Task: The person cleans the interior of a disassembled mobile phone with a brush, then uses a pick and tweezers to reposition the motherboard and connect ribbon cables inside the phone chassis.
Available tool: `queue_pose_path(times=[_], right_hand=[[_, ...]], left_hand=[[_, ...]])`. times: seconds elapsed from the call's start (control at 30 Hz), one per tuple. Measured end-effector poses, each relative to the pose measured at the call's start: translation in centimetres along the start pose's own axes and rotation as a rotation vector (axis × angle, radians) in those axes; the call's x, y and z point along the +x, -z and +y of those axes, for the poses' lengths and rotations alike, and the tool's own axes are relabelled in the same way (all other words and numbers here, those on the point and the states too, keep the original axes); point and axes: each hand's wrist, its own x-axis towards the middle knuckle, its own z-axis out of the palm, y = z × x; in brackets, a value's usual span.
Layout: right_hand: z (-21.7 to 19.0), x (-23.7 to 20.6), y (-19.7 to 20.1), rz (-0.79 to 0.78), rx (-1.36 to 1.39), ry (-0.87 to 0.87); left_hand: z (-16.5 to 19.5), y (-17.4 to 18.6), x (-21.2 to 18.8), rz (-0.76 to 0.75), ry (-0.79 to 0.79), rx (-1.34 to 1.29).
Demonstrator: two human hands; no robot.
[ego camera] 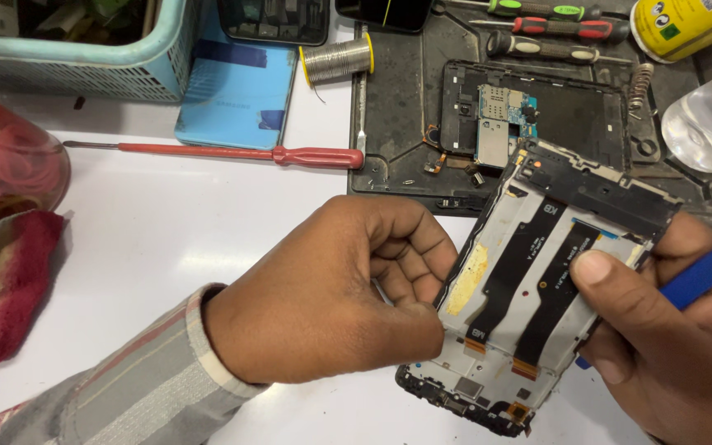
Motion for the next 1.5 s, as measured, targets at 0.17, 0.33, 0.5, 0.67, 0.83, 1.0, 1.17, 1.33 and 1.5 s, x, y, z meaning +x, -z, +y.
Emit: queue_pose_path(times=[0.17, 0.33, 0.5, 0.67, 0.83, 1.0, 1.17, 1.33, 1.5], right_hand=[[-0.07, -0.15, -0.06, 0.006, 0.009, -0.006], [-0.16, -0.09, -0.18, 0.039, -0.035, -0.027], [-0.10, 0.28, 0.02, 0.084, -0.090, -0.111], [0.44, 0.49, 0.14, 0.020, 0.156, -0.077], [0.57, 0.63, 0.32, 0.015, 0.125, -0.088], [0.61, 0.63, 0.20, 0.005, 0.161, -0.068], [0.40, 0.74, 0.40, 0.032, 0.063, -0.115], [0.15, 0.48, 0.28, 0.075, -0.044, -0.134], [0.15, 0.22, -0.24, 0.068, 0.003, -0.051]], left_hand=[[0.02, 0.06, -0.01, -0.007, -0.001, 0.009], [0.12, -0.04, -0.04, -0.017, -0.009, 0.005], [0.34, -0.20, 0.16, 0.023, 0.031, -0.024], [0.52, -0.18, 0.30, 0.005, 0.026, -0.051], [0.70, -0.18, 0.35, 0.008, 0.051, -0.060], [0.80, -0.16, 0.33, 0.004, 0.059, -0.045], [0.72, -0.18, 0.24, 0.002, 0.053, -0.053], [0.53, -0.15, 0.17, -0.001, 0.059, -0.057], [0.16, -0.09, 0.18, -0.024, 0.042, -0.066]])
